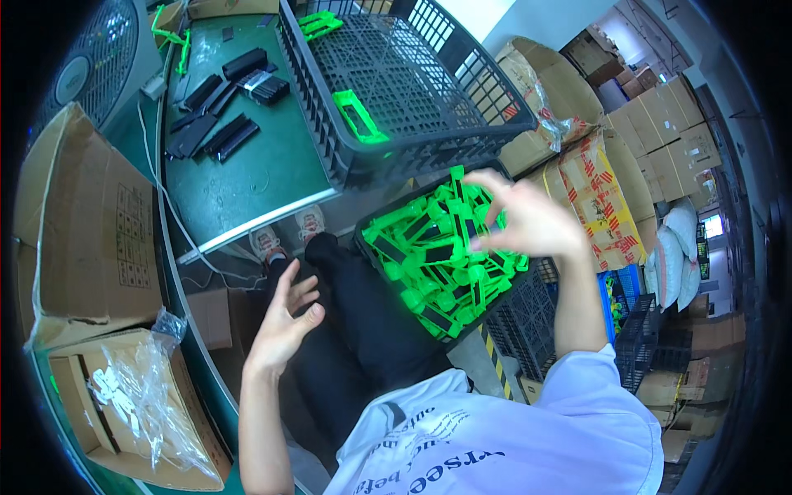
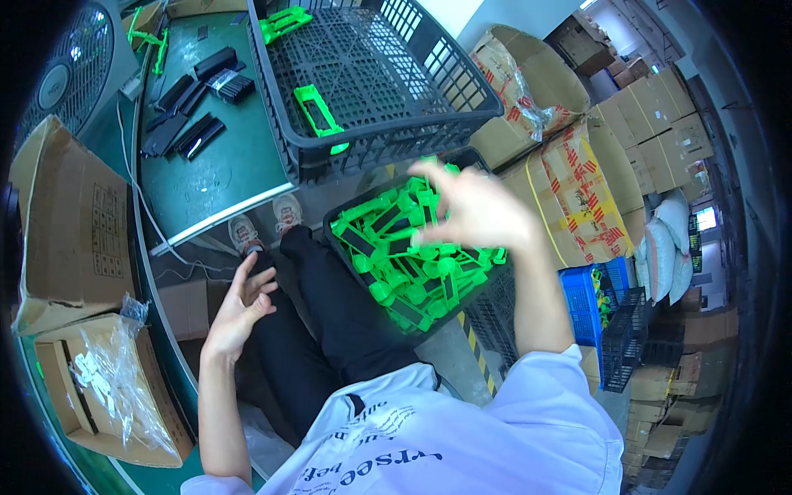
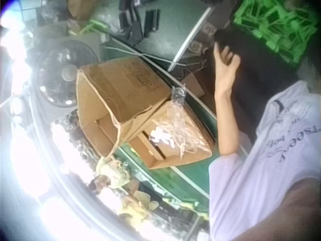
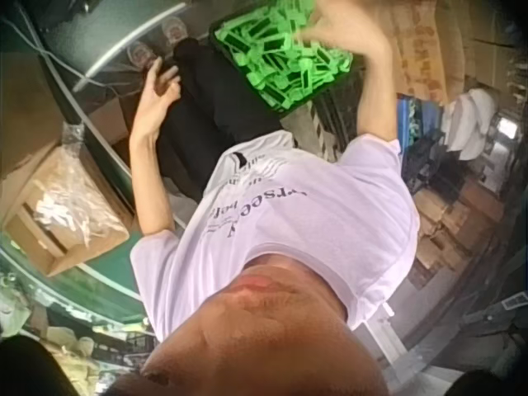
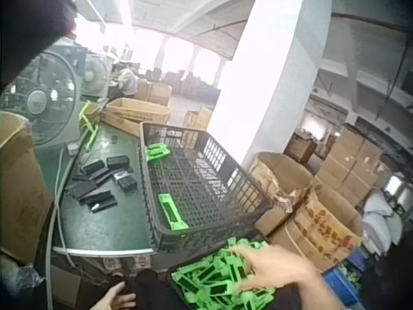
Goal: The person assembles toy guns by hand, joining green plastic frames with black internal components at a factory workstation.
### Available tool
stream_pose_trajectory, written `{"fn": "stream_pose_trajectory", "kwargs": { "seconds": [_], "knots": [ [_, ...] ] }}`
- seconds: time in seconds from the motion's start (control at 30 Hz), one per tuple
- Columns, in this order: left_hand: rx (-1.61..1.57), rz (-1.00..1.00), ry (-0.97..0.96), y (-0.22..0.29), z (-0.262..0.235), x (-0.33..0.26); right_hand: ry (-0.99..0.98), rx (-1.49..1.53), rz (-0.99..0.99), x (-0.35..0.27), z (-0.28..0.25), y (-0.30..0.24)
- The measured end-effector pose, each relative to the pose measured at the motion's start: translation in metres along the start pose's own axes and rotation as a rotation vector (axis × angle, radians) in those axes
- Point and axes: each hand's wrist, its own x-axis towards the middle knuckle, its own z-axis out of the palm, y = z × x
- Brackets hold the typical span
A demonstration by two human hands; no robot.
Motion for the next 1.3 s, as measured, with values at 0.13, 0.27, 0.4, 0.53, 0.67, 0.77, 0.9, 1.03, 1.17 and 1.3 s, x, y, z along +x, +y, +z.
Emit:
{"fn": "stream_pose_trajectory", "kwargs": {
  "seconds": [0.13,0.27,0.4,0.53,0.67,0.77,0.9,1.03,1.17,1.3],
  "knots": [
    [0.034,-0.001,-0.022,-0.002,0.009,0.01,0.459,0.065,-0.098,0.079,-0.045,0.002],
    [0.024,-0.027,0.1,-0.003,0.001,0.005,0.13,-0.149,-0.041,0.238,-0.008,-0.007],
    [-0.036,-0.027,0.114,-0.001,0.0,0.008,-0.087,-0.215,0.132,0.297,0.036,0.003],
    [-0.033,-0.057,0.157,0.004,-0.002,0.008,0.224,0.133,0.145,0.29,-0.005,0.016],
    [-0.226,0.317,0.209,0.005,-0.006,0.011,0.48,0.796,-0.11,0.214,-0.036,-0.06],
    [-0.357,0.598,0.211,0.008,-0.008,0.011,0.244,0.798,-0.206,0.179,0.025,-0.128],
    [-0.39,0.542,0.465,0.008,-0.019,0.01,-0.139,0.585,-0.104,0.174,0.096,-0.188],
    [-0.524,0.346,0.691,0.004,-0.031,0.015,0.198,-0.191,-0.564,0.234,0.087,-0.2],
    [-0.63,0.22,0.63,0.002,-0.034,0.017,0.335,-0.499,-0.824,0.318,0.05,-0.212],
    [-0.635,0.136,0.595,0.004,-0.034,0.014,0.162,-0.761,-0.923,0.367,0.05,-0.227]
  ]
}}
